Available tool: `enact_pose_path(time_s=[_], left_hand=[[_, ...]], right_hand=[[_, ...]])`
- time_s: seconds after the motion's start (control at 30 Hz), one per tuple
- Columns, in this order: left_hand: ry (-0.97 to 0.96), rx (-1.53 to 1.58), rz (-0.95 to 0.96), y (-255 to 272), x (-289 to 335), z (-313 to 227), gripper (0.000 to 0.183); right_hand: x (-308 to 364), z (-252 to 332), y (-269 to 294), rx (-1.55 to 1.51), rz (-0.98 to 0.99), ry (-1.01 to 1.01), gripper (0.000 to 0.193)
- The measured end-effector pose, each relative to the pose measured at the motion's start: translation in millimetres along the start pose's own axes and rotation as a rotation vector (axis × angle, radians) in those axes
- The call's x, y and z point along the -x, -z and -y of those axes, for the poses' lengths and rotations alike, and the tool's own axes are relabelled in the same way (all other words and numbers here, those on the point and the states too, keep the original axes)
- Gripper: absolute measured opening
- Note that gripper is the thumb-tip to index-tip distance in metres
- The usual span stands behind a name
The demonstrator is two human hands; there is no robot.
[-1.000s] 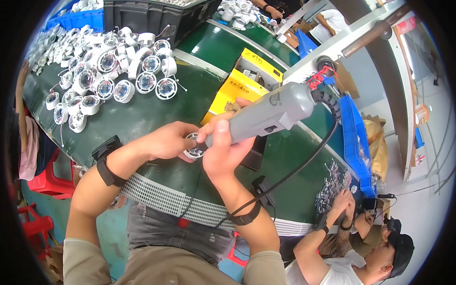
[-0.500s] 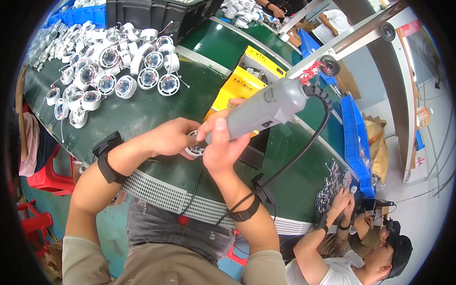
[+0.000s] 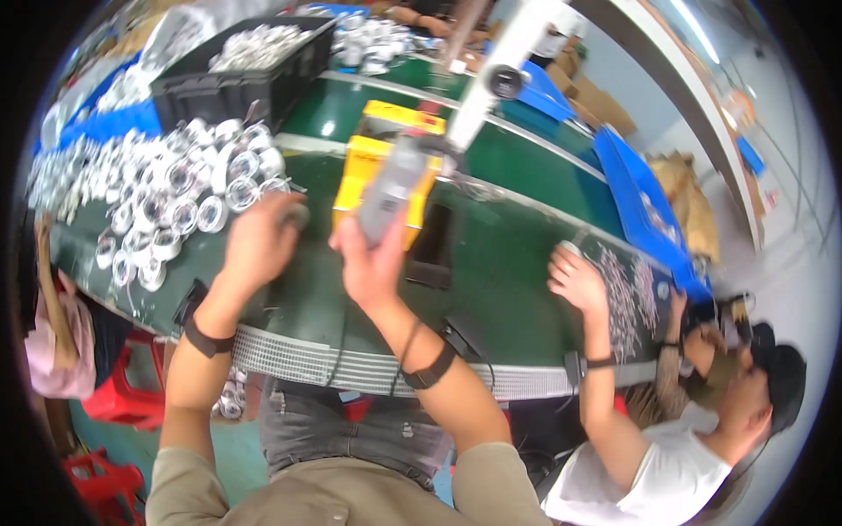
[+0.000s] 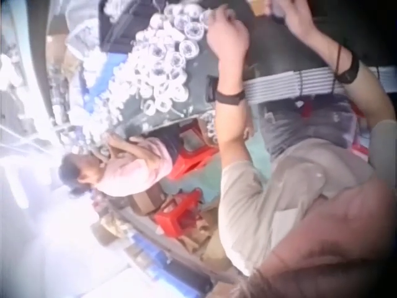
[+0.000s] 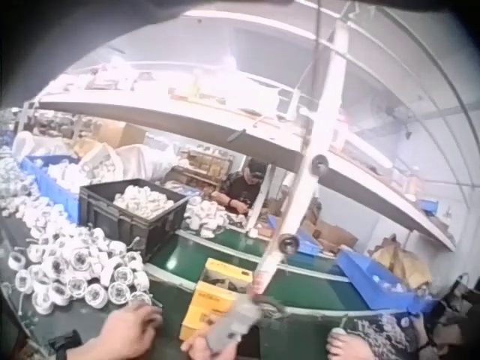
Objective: The person assembles electronic components by hand, picking up a white plastic housing, inserting a circuit board, and securing it with an electric screwdriver. They repeat this process multiple times, placing the finished units back onto the green workbench.
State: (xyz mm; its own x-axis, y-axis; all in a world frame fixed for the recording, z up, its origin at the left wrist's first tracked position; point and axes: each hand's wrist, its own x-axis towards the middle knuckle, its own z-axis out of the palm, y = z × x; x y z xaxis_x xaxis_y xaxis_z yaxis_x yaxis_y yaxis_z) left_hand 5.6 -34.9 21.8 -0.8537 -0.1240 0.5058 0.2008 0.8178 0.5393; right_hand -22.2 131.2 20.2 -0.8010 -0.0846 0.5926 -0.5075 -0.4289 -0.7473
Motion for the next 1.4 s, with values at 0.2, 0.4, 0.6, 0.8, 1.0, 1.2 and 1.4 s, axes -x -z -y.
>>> enact_pose_path(time_s=[0.2, 0.4, 0.6, 0.8, 1.0, 1.2, 1.4], left_hand=[[-0.122, -0.416, -0.140, 4, 4, 11, 0.047], [-0.070, -0.010, 0.144, -4, 5, -9, 0.021], [-0.115, 0.164, 0.239, -8, 11, -22, 0.012], [-0.274, 0.289, 0.423, -8, 15, -28, 0.011], [-0.168, 0.674, 0.581, -13, 24, -35, 0.014], [0.031, 1.212, 0.643, -27, 35, -35, 0.074], [0.018, 1.439, 0.512, -18, 33, -36, 0.058]], right_hand=[[-18, 3, 36, 0.479, -0.034, 0.177, 0.046], [-47, 45, 172, 1.141, -0.394, 0.172, 0.041], [-28, 74, 316, 1.690, -0.389, -0.048, 0.055], [-4, 68, 324, 1.622, -0.325, -0.277, 0.037], [4, 62, 218, 1.561, -0.003, 0.176, 0.029], [23, 75, 76, 1.151, 0.329, 0.568, 0.037], [14, 62, 42, 0.962, 0.463, 0.649, 0.041]])
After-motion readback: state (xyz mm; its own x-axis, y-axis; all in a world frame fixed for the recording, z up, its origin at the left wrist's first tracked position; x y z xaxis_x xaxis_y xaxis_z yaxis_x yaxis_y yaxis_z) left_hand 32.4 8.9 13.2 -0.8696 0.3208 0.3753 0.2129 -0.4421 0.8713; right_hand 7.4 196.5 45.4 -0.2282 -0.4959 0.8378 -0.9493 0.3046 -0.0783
